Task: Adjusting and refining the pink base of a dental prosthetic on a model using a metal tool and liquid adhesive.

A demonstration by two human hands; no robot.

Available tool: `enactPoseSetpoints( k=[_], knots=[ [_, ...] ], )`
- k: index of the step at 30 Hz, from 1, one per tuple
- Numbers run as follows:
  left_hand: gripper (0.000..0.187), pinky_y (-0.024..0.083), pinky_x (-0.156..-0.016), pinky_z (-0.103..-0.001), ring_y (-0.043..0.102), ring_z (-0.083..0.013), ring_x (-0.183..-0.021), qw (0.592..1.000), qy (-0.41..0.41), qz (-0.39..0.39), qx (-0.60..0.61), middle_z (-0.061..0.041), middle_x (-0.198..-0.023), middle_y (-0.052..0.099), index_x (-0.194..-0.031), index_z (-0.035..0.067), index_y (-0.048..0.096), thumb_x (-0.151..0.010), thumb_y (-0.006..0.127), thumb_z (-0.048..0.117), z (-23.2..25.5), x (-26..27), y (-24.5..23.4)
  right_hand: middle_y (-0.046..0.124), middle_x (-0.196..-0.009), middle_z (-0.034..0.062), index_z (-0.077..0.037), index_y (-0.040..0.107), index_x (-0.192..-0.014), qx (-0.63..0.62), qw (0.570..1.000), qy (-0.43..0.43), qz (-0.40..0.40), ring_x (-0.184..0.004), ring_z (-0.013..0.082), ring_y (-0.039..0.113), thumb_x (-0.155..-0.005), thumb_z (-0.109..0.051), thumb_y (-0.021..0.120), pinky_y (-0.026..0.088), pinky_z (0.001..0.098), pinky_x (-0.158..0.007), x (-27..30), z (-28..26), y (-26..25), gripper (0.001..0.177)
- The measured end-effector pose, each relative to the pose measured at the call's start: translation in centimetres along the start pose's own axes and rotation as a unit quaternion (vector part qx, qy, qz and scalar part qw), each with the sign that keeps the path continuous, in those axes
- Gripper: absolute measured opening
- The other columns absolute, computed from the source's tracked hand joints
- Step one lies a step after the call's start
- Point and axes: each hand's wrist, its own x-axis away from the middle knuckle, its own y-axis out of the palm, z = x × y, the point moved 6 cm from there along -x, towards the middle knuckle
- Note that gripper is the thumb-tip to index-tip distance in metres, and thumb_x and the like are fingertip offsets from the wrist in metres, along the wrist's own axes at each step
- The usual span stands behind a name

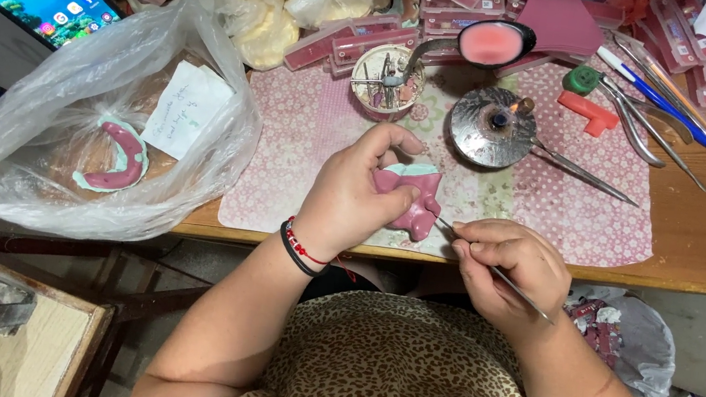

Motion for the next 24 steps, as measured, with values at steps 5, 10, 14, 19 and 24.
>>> enactPoseSetpoints(
  k=[5, 10, 14, 19, 24],
  knots=[
    [0.045, 0.052, -0.058, -0.025, 0.058, -0.0101, -0.063, 0.995, 0.005, -0.001, 0.097, -0.002, -0.076, 0.065, -0.118, 0.019, 0.067, -0.076, 0.077, 0.004, 0.7, 0.5, 0.0, 0.076, -0.079, 0.0168, -0.002, 0.062, -0.075, -0.008, 1.0, 0.008, -0.002, -0.068, 0.0381, 0.075, -0.086, 0.007, 0.079, 0.058, 0.0438, -0.058, 0.9, 0.9, -0.5, 0.022],
    [0.048, 0.05, -0.055, -0.026, 0.058, -0.0114, -0.06, 0.995, 0.021, -0.01, 0.101, -0.004, -0.074, 0.065, -0.12, 0.015, 0.065, -0.076, 0.078, 0.003, 0.0, -0.2, -0.2, 0.075, -0.088, 0.0218, 0.001, 0.06, -0.086, -0.118, 0.991, 0.04, 0.044, -0.078, 0.0357, 0.077, -0.09, 0.01, 0.074, 0.06, 0.0415, -0.069, 2.5, 2.6, -1.3, 0.018],
    [0.05, 0.052, -0.06, -0.022, 0.062, -0.0093, -0.069, 0.978, 0.015, -0.008, 0.209, -0.005, -0.083, 0.069, -0.123, 0.011, 0.062, -0.078, 0.081, 0.001, 0.6, 0.5, -0.4, 0.074, -0.095, 0.0272, 0.002, 0.06, -0.087, -0.112, 0.989, 0.04, 0.09, -0.09, 0.0411, 0.078, -0.085, 0.01, 0.081, 0.062, 0.043, -0.076, 3.1, 2.5, -1.7, 0.022],
    [0.051, 0.059, -0.054, -0.022, 0.071, -0.0105, -0.066, 0.906, -0.005, -0.035, 0.423, -0.007, -0.084, 0.07, -0.126, 0.003, 0.057, -0.082, 0.081, -0.002, -1.5, -0.1, -0.1, 0.071, -0.101, 0.0344, 0.002, 0.061, -0.084, -0.106, 0.985, 0.026, 0.137, -0.091, 0.0423, 0.077, -0.084, 0.007, 0.084, 0.062, 0.0434, -0.079, 3.1, 3.3, -2.5, 0.024],
    [0.052, 0.061, -0.05, -0.027, 0.073, -0.0168, -0.064, 0.884, 0.005, -0.056, 0.465, -0.014, -0.086, 0.071, -0.127, 0.0, 0.054, -0.082, 0.08, -0.005, -2.4, -1.0, 0.0, 0.07, -0.103, 0.0381, 0.004, 0.058, -0.089, -0.16, 0.973, 0.042, 0.163, -0.099, 0.0454, 0.077, -0.087, 0.009, 0.078, 0.063, 0.0452, -0.083, 3.6, 3.4, -1.8, 0.021]
  ],
)
